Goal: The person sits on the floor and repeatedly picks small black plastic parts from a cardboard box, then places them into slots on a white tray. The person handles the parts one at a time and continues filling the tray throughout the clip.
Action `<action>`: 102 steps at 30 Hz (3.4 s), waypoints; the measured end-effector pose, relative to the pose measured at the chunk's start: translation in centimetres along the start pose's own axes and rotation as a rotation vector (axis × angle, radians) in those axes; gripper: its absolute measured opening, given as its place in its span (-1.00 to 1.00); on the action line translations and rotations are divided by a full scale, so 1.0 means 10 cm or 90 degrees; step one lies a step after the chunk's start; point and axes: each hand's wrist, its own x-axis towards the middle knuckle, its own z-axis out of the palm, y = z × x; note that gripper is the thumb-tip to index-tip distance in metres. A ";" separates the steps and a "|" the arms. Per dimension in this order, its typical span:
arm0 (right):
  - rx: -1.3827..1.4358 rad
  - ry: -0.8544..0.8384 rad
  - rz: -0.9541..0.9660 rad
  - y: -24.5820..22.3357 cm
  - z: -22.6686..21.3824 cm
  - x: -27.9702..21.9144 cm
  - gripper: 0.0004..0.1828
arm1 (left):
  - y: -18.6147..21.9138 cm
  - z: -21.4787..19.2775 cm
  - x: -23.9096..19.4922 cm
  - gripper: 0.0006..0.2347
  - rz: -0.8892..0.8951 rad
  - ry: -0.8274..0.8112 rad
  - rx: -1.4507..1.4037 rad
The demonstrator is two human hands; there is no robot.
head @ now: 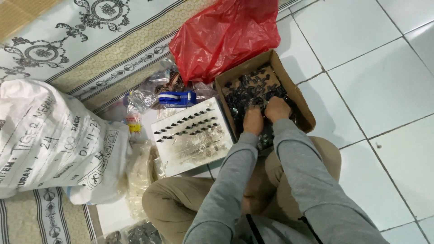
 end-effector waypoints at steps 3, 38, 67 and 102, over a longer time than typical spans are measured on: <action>0.115 0.014 -0.041 -0.12 -0.20 -0.20 -0.77 | 0.02 -0.37 -0.06 -0.80 -0.005 0.006 -0.099; 0.573 -0.098 -0.423 -0.89 0.49 -1.92 -0.88 | -0.91 -1.66 -1.86 -0.85 -0.277 0.122 -0.975; 0.482 -0.032 -0.313 -0.99 0.58 -2.10 -0.87 | -0.84 -1.96 -1.89 -0.82 -0.219 0.166 -0.772; -0.206 0.202 -0.764 -2.31 0.90 -1.40 -0.92 | -1.17 -2.42 -1.79 -0.49 -0.437 0.232 -0.816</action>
